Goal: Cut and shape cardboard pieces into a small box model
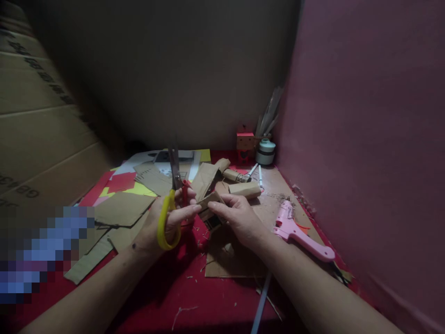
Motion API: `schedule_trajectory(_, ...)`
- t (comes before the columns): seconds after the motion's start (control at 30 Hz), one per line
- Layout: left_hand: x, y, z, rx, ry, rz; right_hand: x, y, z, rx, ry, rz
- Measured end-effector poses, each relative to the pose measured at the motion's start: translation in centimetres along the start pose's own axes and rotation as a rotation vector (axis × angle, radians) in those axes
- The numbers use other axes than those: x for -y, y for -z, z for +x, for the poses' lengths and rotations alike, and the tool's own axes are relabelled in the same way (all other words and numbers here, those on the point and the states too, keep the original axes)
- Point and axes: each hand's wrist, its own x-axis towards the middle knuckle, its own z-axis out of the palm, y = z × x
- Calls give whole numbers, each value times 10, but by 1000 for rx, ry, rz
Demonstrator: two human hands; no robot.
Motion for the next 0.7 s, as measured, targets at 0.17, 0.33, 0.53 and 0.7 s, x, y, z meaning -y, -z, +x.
schedule_trajectory(0.17, 4, 4, 2, 32, 15, -22, 0, 1, 2, -14, -14, 34)
schedule_trajectory(0.33, 7, 8, 5, 117, 105, -147, 0, 2, 3, -53, -95, 98)
schedule_trajectory(0.53, 18, 11, 9, 207, 87, 38, -3, 1, 3, -16, -121, 78)
schedule_trajectory(0.7, 16, 16, 13, 109, 43, 37, -1, 5, 3, 3, -175, 136)
